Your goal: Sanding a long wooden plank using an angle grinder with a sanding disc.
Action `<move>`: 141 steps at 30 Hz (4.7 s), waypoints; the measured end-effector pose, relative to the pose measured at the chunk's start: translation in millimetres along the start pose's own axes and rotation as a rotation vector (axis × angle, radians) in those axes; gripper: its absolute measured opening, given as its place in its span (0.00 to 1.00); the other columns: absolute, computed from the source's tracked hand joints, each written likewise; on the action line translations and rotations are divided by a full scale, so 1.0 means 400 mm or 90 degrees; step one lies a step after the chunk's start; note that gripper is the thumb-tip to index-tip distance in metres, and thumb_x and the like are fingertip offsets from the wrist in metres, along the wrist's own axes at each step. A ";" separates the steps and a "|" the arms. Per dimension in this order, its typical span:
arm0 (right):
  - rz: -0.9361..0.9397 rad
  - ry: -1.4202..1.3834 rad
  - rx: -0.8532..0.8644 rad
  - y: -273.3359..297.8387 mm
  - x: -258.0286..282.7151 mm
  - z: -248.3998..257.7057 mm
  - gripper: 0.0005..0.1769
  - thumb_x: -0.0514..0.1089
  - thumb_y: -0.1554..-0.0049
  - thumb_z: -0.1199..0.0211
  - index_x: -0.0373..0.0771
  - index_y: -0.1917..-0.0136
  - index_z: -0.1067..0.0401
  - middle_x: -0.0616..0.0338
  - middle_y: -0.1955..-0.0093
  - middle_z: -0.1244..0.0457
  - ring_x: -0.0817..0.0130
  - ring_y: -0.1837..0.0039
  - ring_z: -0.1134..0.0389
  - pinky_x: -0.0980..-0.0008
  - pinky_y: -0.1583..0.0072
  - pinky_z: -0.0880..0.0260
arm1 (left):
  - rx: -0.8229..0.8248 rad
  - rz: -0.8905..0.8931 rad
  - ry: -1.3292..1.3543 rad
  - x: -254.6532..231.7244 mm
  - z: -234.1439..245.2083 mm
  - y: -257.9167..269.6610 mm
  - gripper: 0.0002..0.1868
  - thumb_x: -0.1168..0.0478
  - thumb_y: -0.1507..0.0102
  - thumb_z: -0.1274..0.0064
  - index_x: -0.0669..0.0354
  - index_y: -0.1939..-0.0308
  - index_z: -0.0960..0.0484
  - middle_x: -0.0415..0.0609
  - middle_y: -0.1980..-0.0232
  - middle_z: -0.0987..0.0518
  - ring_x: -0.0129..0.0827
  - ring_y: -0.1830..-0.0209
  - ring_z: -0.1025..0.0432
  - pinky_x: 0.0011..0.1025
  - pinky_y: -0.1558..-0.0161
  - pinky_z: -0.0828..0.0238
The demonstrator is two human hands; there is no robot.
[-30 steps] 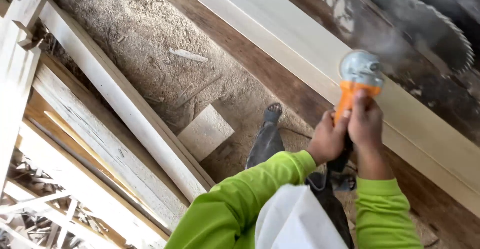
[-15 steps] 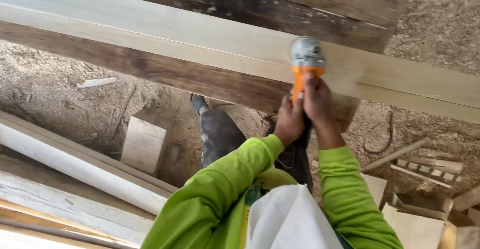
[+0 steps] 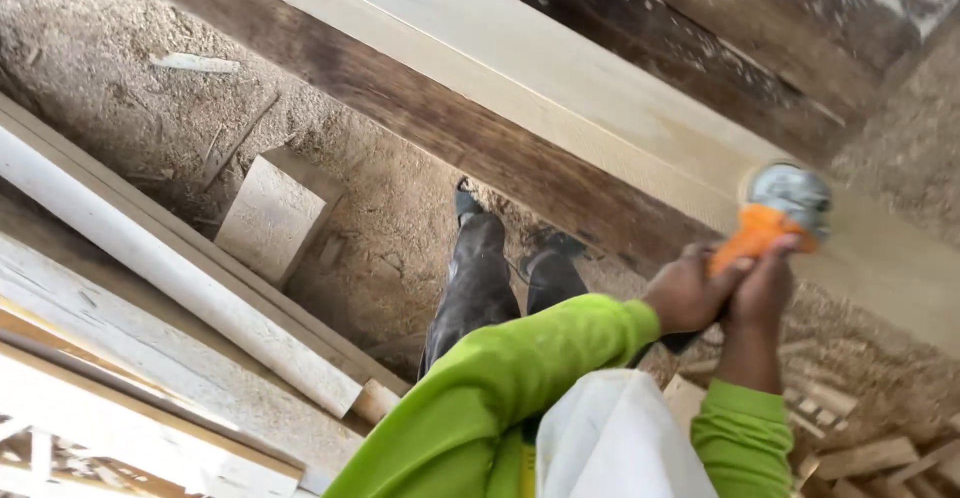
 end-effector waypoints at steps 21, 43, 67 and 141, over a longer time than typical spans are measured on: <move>0.157 0.306 0.413 0.081 0.229 -1.316 0.42 0.79 0.41 0.51 0.37 0.63 0.27 0.63 0.70 0.35 0.73 0.66 0.30 0.71 0.62 0.30 | -0.498 -0.151 -0.072 0.018 1.019 -0.102 0.29 0.46 0.24 0.69 0.71 0.43 0.25 0.55 0.56 0.21 0.35 0.57 0.27 0.31 0.56 0.27; 0.101 0.190 0.071 -0.094 0.173 0.410 0.38 0.73 0.40 0.46 0.32 0.50 0.29 0.54 0.64 0.31 0.66 0.62 0.28 0.65 0.59 0.27 | -0.019 -0.068 0.256 0.067 -0.624 -0.082 0.30 0.44 0.24 0.70 0.69 0.39 0.27 0.54 0.47 0.20 0.32 0.50 0.26 0.31 0.47 0.28; 0.055 0.095 -0.048 -0.045 0.087 0.669 0.38 0.70 0.32 0.51 0.30 0.45 0.29 0.57 0.56 0.33 0.72 0.56 0.32 0.70 0.54 0.28 | 0.006 0.005 0.070 0.030 -0.782 -0.007 0.31 0.43 0.31 0.55 0.73 0.42 0.28 0.67 0.55 0.17 0.50 0.54 0.19 0.40 0.51 0.24; 0.075 0.214 0.333 0.125 0.149 -0.371 0.33 0.69 0.35 0.52 0.35 0.46 0.31 0.60 0.61 0.32 0.70 0.61 0.29 0.70 0.57 0.26 | -0.314 -0.072 0.316 0.027 0.128 0.119 0.28 0.48 0.28 0.53 0.72 0.39 0.31 0.67 0.49 0.17 0.52 0.47 0.21 0.41 0.45 0.27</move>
Point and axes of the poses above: each hand's wrist, its own y-axis away from the middle knuckle, its own z-axis out of the back of the hand, x = y × z, the point moved 5 cm from there along -y, towards the middle knuckle
